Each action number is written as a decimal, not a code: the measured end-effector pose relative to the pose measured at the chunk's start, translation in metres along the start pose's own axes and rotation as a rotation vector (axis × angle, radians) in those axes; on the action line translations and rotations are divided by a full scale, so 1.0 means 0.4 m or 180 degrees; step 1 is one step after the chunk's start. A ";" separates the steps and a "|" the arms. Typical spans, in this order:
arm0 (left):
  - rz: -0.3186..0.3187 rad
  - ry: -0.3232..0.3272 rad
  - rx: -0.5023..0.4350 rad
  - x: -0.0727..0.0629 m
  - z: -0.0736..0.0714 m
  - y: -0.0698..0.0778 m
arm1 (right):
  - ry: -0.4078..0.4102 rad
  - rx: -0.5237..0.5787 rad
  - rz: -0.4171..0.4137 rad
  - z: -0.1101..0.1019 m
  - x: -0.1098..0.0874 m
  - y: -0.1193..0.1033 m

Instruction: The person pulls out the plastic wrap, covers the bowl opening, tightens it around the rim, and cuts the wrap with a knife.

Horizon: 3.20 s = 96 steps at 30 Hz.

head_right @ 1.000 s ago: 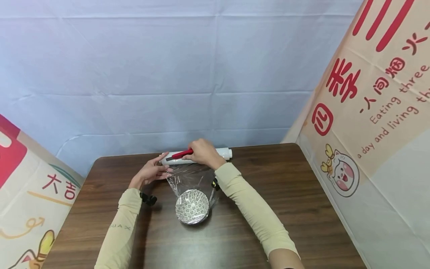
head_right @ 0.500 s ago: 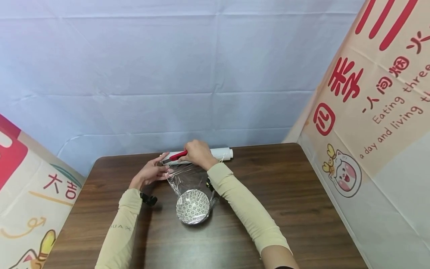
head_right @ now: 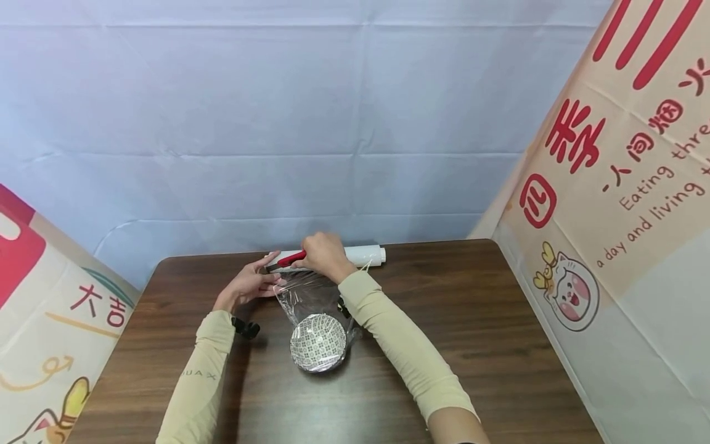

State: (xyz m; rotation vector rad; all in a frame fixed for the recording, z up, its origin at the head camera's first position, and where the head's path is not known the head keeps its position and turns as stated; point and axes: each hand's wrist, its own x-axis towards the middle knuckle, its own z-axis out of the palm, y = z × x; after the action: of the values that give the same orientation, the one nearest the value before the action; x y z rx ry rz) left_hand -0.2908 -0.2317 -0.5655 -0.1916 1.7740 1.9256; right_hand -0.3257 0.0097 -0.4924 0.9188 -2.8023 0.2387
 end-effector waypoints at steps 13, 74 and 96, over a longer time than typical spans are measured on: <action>-0.0010 -0.0010 -0.0056 -0.004 0.002 0.000 | -0.0047 -0.0405 -0.0048 0.034 0.042 -0.042; -0.0116 0.0127 0.0181 -0.003 0.001 0.006 | -0.0700 0.0040 -0.0417 0.013 0.072 0.033; 0.0203 0.0063 0.0315 0.000 0.016 0.014 | -0.0989 -0.0217 -0.0472 -0.045 0.057 0.105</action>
State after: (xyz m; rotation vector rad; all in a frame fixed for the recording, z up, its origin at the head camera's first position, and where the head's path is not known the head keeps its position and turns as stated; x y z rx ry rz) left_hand -0.2921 -0.2258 -0.5596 -0.1213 1.9046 1.8800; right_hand -0.3668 0.0340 -0.4738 1.2357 -2.9738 -0.0239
